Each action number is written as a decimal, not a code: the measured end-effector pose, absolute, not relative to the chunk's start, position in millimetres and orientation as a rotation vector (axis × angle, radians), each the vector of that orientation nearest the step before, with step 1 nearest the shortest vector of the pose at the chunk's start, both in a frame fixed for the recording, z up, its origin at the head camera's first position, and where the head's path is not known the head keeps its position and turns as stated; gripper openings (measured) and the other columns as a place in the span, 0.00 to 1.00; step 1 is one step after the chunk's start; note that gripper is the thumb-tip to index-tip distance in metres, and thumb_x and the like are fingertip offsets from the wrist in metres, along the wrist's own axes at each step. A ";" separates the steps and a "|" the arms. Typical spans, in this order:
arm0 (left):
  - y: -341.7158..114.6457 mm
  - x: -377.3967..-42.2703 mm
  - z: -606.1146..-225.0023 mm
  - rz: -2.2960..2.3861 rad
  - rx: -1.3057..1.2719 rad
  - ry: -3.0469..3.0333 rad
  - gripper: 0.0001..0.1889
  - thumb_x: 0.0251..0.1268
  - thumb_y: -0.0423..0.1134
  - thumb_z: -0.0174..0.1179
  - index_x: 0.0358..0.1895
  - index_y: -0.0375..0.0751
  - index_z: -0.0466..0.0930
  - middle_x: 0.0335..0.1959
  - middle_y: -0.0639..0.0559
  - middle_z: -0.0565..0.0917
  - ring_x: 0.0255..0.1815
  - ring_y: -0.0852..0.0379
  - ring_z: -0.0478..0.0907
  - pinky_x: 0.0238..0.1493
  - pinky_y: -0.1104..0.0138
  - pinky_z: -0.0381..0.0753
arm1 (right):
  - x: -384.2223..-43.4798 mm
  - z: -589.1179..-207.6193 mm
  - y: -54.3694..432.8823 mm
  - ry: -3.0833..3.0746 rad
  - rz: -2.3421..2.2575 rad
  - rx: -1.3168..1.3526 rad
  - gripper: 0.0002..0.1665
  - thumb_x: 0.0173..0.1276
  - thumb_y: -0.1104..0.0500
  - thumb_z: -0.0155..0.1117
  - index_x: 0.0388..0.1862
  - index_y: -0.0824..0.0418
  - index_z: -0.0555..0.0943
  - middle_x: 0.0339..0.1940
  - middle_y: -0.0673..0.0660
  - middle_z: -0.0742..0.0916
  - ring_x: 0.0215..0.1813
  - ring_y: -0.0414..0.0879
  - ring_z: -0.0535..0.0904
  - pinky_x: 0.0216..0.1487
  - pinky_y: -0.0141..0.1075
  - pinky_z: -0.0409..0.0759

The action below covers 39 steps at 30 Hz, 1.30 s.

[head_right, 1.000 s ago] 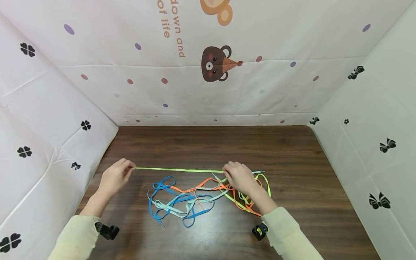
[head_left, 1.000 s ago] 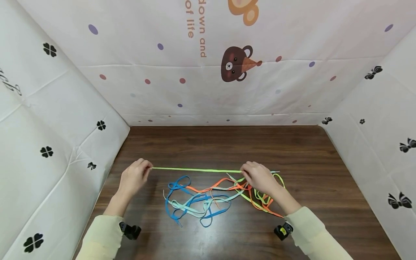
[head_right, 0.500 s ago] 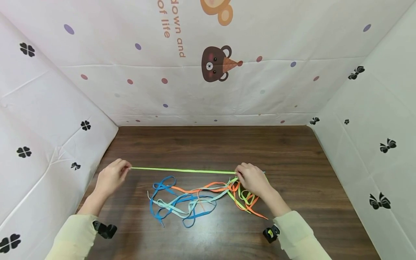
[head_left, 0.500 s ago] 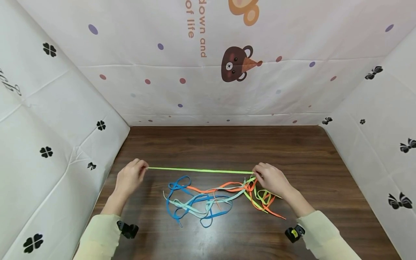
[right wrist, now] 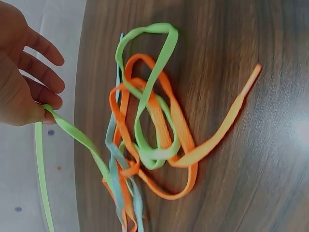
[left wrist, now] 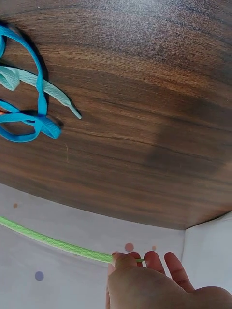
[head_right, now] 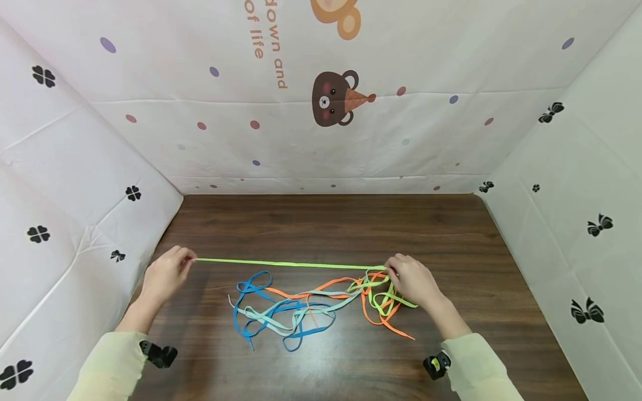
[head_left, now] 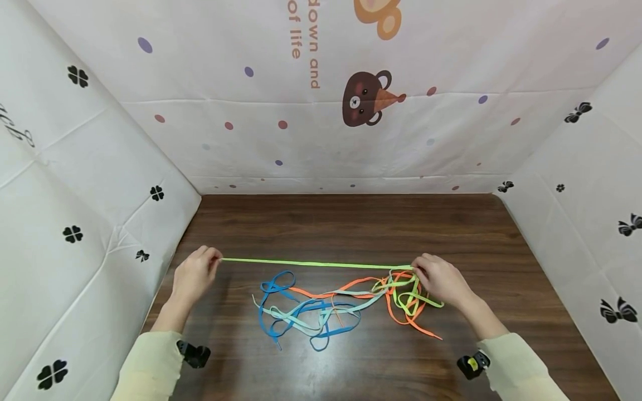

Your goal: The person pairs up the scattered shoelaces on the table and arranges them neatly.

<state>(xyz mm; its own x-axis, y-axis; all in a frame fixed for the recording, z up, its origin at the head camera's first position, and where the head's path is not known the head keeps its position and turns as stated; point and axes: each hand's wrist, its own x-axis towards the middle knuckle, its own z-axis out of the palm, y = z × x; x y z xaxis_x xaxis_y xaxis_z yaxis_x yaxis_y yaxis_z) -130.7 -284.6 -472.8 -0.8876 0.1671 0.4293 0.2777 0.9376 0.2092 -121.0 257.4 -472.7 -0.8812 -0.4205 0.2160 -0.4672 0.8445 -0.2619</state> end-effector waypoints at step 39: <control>-276.2 -195.9 -470.6 -0.429 -0.095 -2.904 0.03 0.60 0.37 0.58 0.32 0.42 0.78 0.27 0.49 0.77 0.23 0.51 0.75 0.21 0.56 0.72 | -193.6 -459.5 351.7 -2.974 0.337 0.270 0.11 0.64 0.64 0.54 0.38 0.69 0.81 0.35 0.64 0.79 0.30 0.55 0.77 0.28 0.51 0.73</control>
<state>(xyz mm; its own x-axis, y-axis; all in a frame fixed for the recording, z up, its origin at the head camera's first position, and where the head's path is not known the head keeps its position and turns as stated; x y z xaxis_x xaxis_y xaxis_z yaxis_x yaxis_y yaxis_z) -195.9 -276.2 -470.6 -0.9770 0.0339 0.2105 0.0933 0.9556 0.2794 -193.6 351.7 -459.5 -0.9745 -0.1620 0.1550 -0.1926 0.9589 -0.2085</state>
